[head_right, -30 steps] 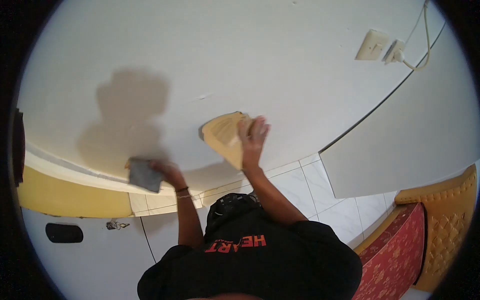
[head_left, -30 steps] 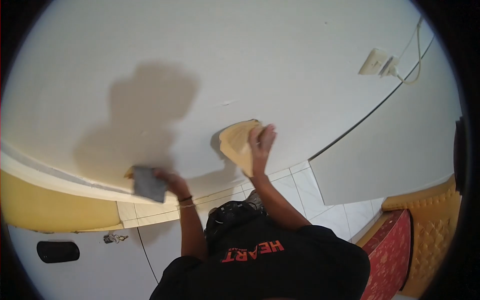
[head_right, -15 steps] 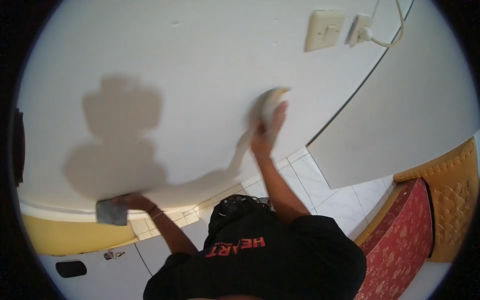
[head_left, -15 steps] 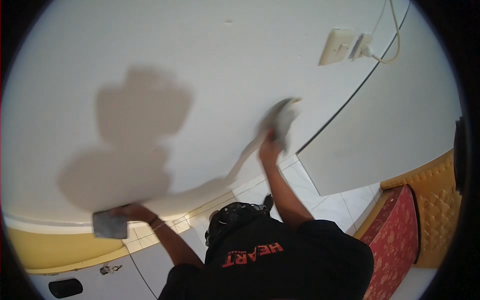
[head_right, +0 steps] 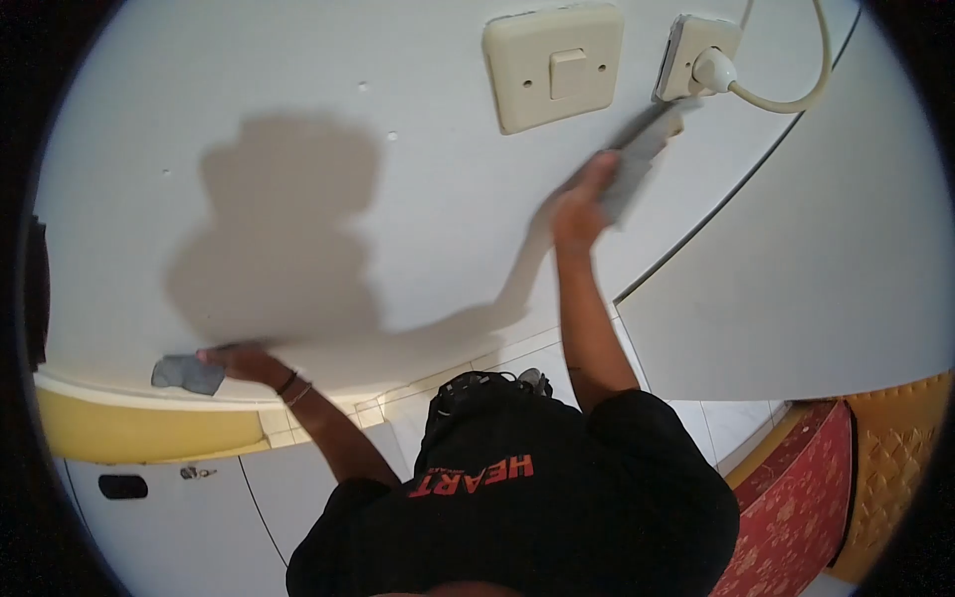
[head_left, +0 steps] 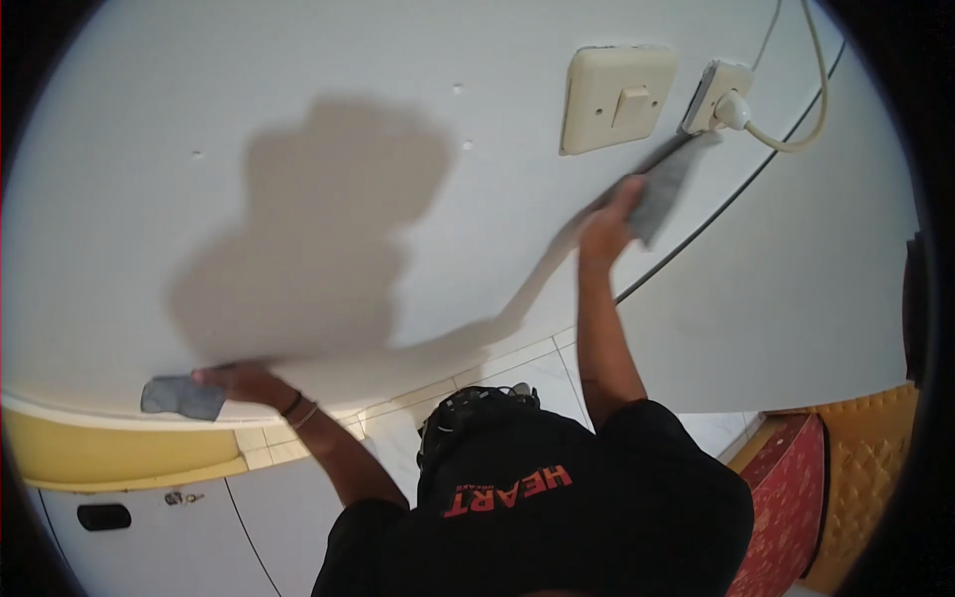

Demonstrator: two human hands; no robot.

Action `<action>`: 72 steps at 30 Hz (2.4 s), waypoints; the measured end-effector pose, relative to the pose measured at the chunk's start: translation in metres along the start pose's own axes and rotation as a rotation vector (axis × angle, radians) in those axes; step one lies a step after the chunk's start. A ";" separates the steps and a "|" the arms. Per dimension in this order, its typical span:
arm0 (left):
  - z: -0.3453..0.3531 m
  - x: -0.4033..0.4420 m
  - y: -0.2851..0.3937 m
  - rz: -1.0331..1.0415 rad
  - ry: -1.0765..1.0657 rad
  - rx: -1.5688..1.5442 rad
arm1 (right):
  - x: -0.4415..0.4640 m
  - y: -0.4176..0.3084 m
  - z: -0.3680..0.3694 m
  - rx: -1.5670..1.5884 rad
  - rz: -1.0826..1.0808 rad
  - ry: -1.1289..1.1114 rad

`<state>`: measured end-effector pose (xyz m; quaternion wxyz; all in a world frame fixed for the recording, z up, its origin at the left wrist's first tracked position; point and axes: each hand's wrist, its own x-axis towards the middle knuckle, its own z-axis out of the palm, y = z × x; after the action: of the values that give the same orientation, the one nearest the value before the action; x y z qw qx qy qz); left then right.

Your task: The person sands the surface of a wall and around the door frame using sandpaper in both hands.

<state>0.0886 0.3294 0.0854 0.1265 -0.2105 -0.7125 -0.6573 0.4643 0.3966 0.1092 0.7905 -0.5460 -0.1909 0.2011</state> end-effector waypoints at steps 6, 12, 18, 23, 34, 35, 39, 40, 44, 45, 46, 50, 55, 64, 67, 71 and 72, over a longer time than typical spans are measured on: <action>0.043 -0.102 0.026 0.255 -0.076 -0.471 | -0.055 0.056 -0.014 -0.429 -1.105 -0.475; 0.004 -0.064 0.062 -0.215 -0.030 0.125 | 0.009 0.079 -0.028 0.018 -0.354 -0.326; 0.017 -0.074 -0.002 0.323 -0.164 -0.159 | -0.053 0.040 -0.011 -0.300 -0.930 -0.453; -0.021 -0.018 -0.007 -0.411 -0.198 -0.208 | -0.067 0.036 0.023 -0.069 -0.792 -0.134; -0.031 0.029 -0.051 -0.034 0.039 -0.266 | -0.096 0.015 0.016 -0.336 -0.940 -0.349; -0.033 0.036 -0.052 -0.078 -0.017 -0.289 | -0.107 0.013 0.016 -0.410 -0.950 -0.403; -0.041 0.063 -0.074 -0.070 -0.110 -0.338 | -0.096 -0.007 0.030 -0.397 -0.850 -0.208; -0.044 0.069 -0.081 -0.078 -0.134 -0.350 | -0.108 -0.013 0.031 -0.414 -0.858 -0.187; -0.048 0.070 -0.074 0.051 -0.127 -0.383 | -0.155 -0.026 0.038 -0.367 -0.862 -0.365; -0.047 0.073 -0.077 0.030 -0.129 -0.407 | -0.148 -0.028 0.039 -0.370 -0.915 -0.325; -0.047 0.073 -0.080 0.008 -0.133 -0.425 | -0.140 -0.031 0.040 -0.378 -0.965 -0.288; -0.053 0.077 -0.086 -0.058 -0.218 -0.373 | -0.142 -0.050 0.052 -0.308 -0.903 -0.164; -0.048 0.082 -0.103 -0.057 -0.205 -0.395 | -0.135 -0.048 0.056 -0.293 -0.957 -0.195; -0.054 0.083 -0.109 -0.041 -0.233 -0.354 | -0.134 -0.046 0.060 -0.367 -1.035 -0.175; -0.055 0.085 -0.114 -0.067 -0.235 -0.343 | -0.123 -0.056 0.061 -0.305 -0.964 -0.133; -0.054 0.081 -0.105 -0.036 -0.198 -0.378 | -0.158 -0.045 0.056 -0.502 -0.936 -0.170; -0.053 0.080 -0.099 -0.035 -0.196 -0.384 | -0.151 -0.043 0.054 -0.498 -0.939 -0.167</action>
<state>-0.0332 0.2834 0.0396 0.0027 -0.2815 -0.5867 -0.7593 0.3126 0.3455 0.1554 0.6241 -0.5550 -0.5187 -0.1828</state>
